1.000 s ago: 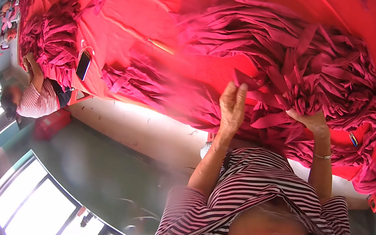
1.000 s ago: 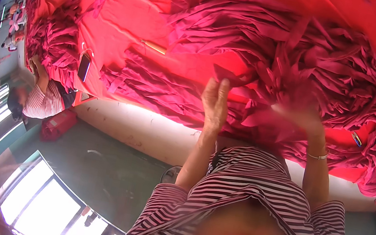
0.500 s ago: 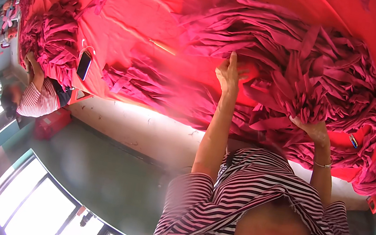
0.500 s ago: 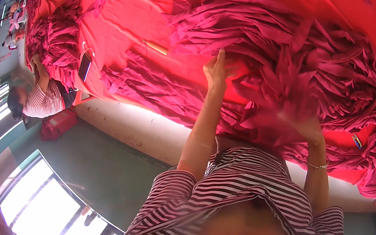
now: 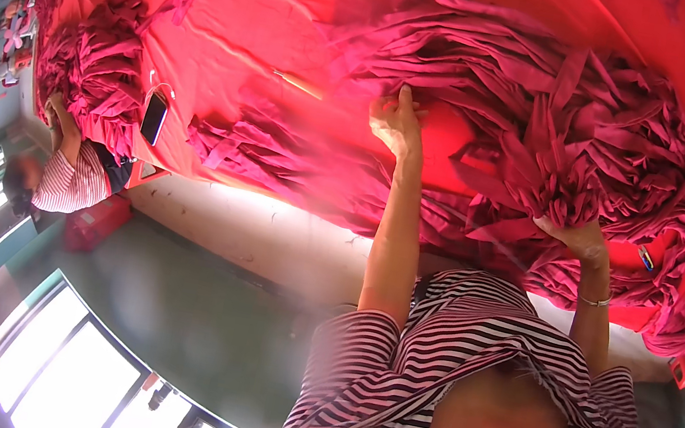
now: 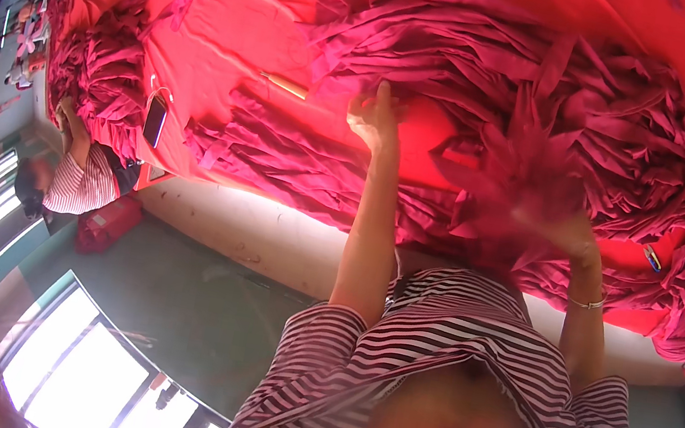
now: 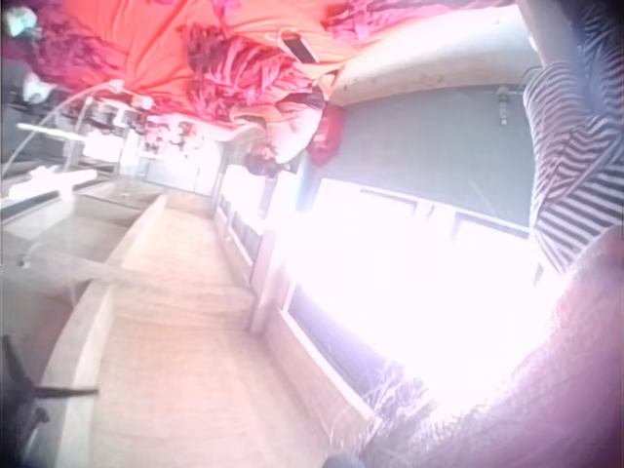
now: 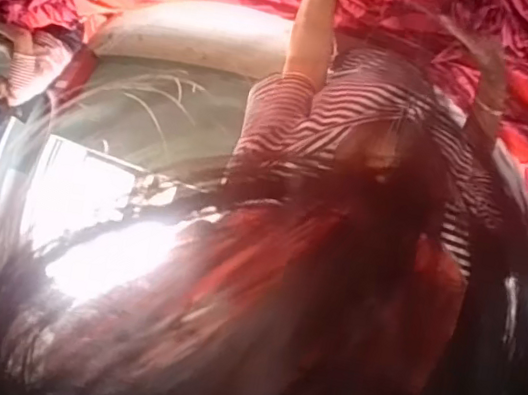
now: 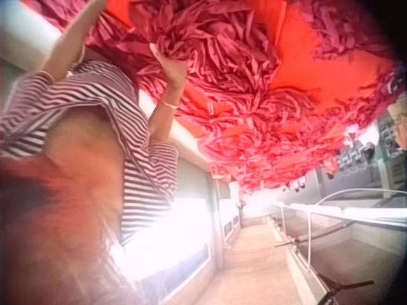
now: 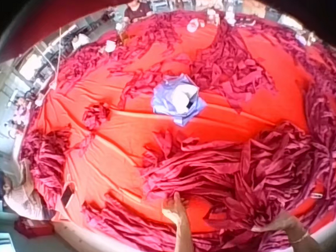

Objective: The person sorts through a large pile of magenta fabric strips on a table, picking up pieces and moving them aside. Another person is visible in the background performing a similar task. The camera is head-mounted and provides a first-person view of the hands working with the fabric.

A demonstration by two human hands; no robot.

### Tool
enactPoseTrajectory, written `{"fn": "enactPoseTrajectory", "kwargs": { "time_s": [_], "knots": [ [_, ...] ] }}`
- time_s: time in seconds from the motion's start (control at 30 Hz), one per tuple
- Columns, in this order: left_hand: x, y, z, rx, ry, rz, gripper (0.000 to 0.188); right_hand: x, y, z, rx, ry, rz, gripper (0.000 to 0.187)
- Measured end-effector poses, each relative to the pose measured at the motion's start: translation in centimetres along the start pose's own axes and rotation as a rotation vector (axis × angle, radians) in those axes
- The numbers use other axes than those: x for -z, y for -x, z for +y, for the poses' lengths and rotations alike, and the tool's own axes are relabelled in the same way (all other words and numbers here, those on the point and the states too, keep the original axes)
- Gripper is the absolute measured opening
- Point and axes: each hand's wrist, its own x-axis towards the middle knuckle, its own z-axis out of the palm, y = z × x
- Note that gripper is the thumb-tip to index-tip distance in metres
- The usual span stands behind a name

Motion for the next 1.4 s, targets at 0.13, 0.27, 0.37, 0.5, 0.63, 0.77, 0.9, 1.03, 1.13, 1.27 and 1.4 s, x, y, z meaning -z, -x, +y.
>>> {"fn": "enactPoseTrajectory", "kwargs": {
  "time_s": [0.13, 0.27, 0.37, 0.5, 0.63, 0.77, 0.9, 1.03, 1.13, 1.27, 1.4],
  "knots": [
    [0.8, 0.0, 0.1, 0.118, -0.003, 0.136, 0.040, 0.0, 0.3, -0.9, 0.090, 0.079, 0.045, 0.043],
    [1.0, -2.2, 1.3, 0.103, 0.041, 0.240, 0.045, 0.5, 0.2, -2.3, 0.079, 0.101, 0.018, 0.042],
    [2.5, -4.9, 1.7, -0.054, -0.023, 0.296, 0.039, 0.2, 0.1, -1.7, 0.331, 0.408, 0.106, 0.040],
    [4.1, -3.4, 1.9, -0.513, -0.161, 0.346, 0.032, -0.4, -0.2, 1.6, 0.788, 0.982, 0.356, 0.037],
    [1.2, 8.0, 7.4, -0.469, -0.040, -0.199, 0.016, -2.2, 0.8, 1.2, 0.625, 1.012, 0.425, 0.037],
    [-0.9, 15.7, 6.9, -0.175, 0.268, -0.793, 0.009, -3.5, 0.0, -2.7, 0.434, 0.878, 0.406, 0.040],
    [-0.8, 16.3, 5.2, -0.214, 0.184, -0.873, 0.015, -3.5, -0.7, -4.3, 0.253, 0.297, 0.377, 0.044],
    [-1.4, 12.6, 5.5, -0.082, 0.020, -0.778, 0.018, -3.7, 0.4, -1.1, 0.322, 0.594, 0.485, 0.038],
    [-1.2, 4.0, 4.7, -0.293, -0.133, -0.031, 0.025, -3.7, 1.6, 0.5, 0.389, 0.858, 0.500, 0.043],
    [-0.5, -3.1, 2.8, -0.490, -0.357, 0.172, 0.030, -4.3, 1.3, 0.4, 0.276, -0.201, 0.300, 0.043],
    [1.2, -2.9, 1.9, -0.416, -0.223, 0.161, 0.026, -3.8, 0.7, -1.4, 0.204, -0.167, 0.256, 0.046]
  ]
}}
